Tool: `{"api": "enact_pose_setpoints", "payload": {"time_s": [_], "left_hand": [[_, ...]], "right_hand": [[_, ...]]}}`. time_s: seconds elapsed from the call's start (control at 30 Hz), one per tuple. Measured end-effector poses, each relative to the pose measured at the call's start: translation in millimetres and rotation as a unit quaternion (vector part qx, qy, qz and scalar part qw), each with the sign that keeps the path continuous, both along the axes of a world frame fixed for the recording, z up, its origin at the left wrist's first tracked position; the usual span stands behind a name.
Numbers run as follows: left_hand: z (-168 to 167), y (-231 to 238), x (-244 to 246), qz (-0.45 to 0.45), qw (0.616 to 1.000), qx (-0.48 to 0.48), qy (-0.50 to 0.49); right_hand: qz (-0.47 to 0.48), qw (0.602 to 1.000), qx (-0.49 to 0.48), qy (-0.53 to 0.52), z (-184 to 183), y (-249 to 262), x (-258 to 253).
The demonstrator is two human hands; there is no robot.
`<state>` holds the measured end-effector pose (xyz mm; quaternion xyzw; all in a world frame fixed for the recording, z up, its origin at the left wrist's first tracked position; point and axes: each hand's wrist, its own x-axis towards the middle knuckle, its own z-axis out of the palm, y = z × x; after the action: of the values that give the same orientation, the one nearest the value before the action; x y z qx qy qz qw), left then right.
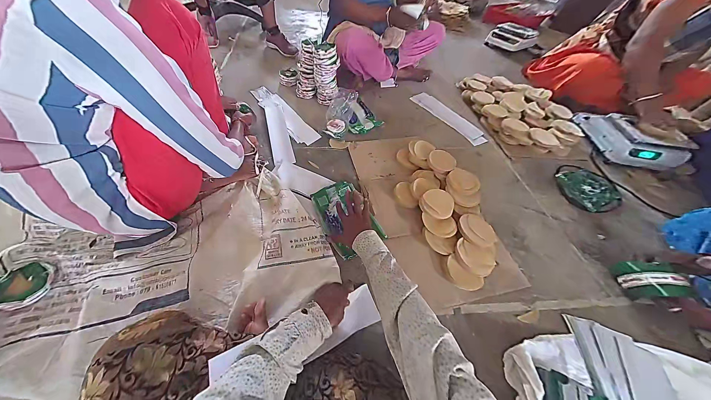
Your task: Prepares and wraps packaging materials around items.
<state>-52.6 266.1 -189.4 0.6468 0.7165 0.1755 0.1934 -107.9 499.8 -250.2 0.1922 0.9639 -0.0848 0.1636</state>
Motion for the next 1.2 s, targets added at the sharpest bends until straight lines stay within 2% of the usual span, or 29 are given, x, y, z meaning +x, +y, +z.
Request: {"api": "enact_pose_setpoints", "payload": {"time_s": [0.03, 0.07, 0.1, 0.13, 0.23, 0.33, 0.43, 0.5, 0.57, 0.63, 0.7, 0.8, 0.9, 1.0, 1.13, 1.2], "left_hand": [[-36.7, 12.6, -8.7, 0.059, 0.993, -0.062, -0.086], [-53.3, 29.7, -15.0, 0.125, 0.967, -0.17, -0.144], [-62.2, 41.0, -21.5, 0.166, 0.942, -0.235, -0.174], [-66.1, 45.1, -26.8, 0.182, 0.929, -0.26, -0.189], [-74.1, 38.7, -29.9, 0.146, 0.947, -0.211, -0.196], [-78.9, 39.1, -21.8, 0.058, 0.966, -0.155, -0.198], [-82.9, 46.2, -13.5, -0.013, 0.971, -0.139, -0.192], [-84.0, 50.7, -8.3, -0.031, 0.973, -0.119, -0.197], [-76.3, 55.8, -0.2, -0.022, 0.977, -0.127, -0.171], [-43.6, 61.4, 10.7, -0.001, 0.972, -0.208, -0.111], [-32.8, 60.7, 16.8, 0.008, 0.969, -0.236, -0.068], [-33.5, 47.5, 22.8, 0.007, 0.97, -0.233, -0.067], [-34.2, 37.7, 22.6, -0.013, 0.967, -0.248, -0.053], [-55.5, 33.3, 22.7, -0.017, 0.971, -0.236, -0.033], [-58.2, 34.2, 26.7, -0.004, 0.97, -0.244, -0.019], [-56.6, 34.5, 26.3, -0.001, 0.969, -0.246, -0.026]], "right_hand": [[0.002, 1.0, 0.002, 0.0, -3.3, 1.2, -0.1], [-0.002, 1.0, -0.001, 0.002, -4.6, 1.7, 0.5], [-0.01, 1.0, -0.007, 0.011, -4.0, 0.4, 1.3], [-0.02, 0.999, -0.013, 0.025, -2.8, -1.5, 2.5], [-0.062, 0.995, -0.022, 0.074, 2.7, -7.9, 10.6], [-0.171, 0.969, -0.077, 0.162, 12.1, -10.2, 38.9], [-0.255, 0.895, -0.181, 0.319, 14.3, -12.8, 90.1], [-0.301, 0.817, -0.314, 0.378, 12.4, -20.4, 129.1], [-0.343, 0.736, -0.435, 0.389, 10.0, -33.8, 165.2], [-0.374, 0.7, -0.489, 0.361, 2.3, -46.9, 195.1], [-0.381, 0.708, -0.495, 0.329, -6.5, -55.7, 213.7], [-0.363, 0.756, -0.451, 0.306, -16.7, -67.2, 226.9], [-0.307, 0.834, -0.365, 0.277, -26.9, -68.2, 226.7], [-0.251, 0.902, -0.27, 0.225, -26.4, -67.3, 220.0], [-0.194, 0.959, -0.154, 0.138, -19.2, -74.0, 213.3], [-0.142, 0.984, -0.098, 0.041, -9.1, -77.9, 212.8]]}}
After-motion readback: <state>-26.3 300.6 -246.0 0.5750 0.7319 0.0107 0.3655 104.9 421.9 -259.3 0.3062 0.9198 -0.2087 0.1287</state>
